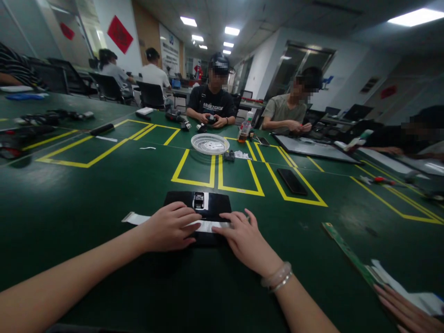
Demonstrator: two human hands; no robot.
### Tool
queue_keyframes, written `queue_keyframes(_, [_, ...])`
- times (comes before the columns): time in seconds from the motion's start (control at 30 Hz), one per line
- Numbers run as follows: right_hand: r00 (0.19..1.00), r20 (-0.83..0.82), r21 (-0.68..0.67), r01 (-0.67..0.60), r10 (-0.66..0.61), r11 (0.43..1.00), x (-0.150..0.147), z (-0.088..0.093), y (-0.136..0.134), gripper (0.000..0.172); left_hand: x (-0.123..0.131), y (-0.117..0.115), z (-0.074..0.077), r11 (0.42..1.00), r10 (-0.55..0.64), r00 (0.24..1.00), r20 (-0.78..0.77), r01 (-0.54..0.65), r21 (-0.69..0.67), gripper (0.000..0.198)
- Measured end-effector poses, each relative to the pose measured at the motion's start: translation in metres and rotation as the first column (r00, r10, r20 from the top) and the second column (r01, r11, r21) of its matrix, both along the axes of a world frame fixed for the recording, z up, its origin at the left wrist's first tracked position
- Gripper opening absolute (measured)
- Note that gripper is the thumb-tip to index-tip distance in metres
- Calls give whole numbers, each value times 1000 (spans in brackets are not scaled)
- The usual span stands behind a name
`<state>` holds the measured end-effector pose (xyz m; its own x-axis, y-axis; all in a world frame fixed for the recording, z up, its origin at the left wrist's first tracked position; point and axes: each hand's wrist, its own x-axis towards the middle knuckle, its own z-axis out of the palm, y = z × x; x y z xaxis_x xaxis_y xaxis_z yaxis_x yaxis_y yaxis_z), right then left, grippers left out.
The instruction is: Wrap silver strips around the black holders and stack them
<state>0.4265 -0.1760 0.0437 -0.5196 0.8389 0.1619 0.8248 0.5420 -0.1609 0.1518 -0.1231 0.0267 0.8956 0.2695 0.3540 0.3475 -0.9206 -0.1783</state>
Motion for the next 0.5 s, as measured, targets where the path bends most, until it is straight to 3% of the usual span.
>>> queue_keyframes(0.1, [998,55,64,-4,1,998,-4,0,-4,40,6,5,-2,993,36,997,-73,-43,-105,30])
queue_keyframes(0.33, [997,72,95,5,-12,995,-9,1,-6,37,4,5,-5,990,20,998,-55,-27,-139,28])
queue_keyframes(0.4, [998,58,92,0,-5,996,-8,0,-5,38,4,5,-4,985,54,997,-54,-62,-161,39])
queue_keyframes(0.5, [1000,11,89,13,-14,996,-5,1,-2,37,4,6,-5,972,148,988,-39,-153,-180,77])
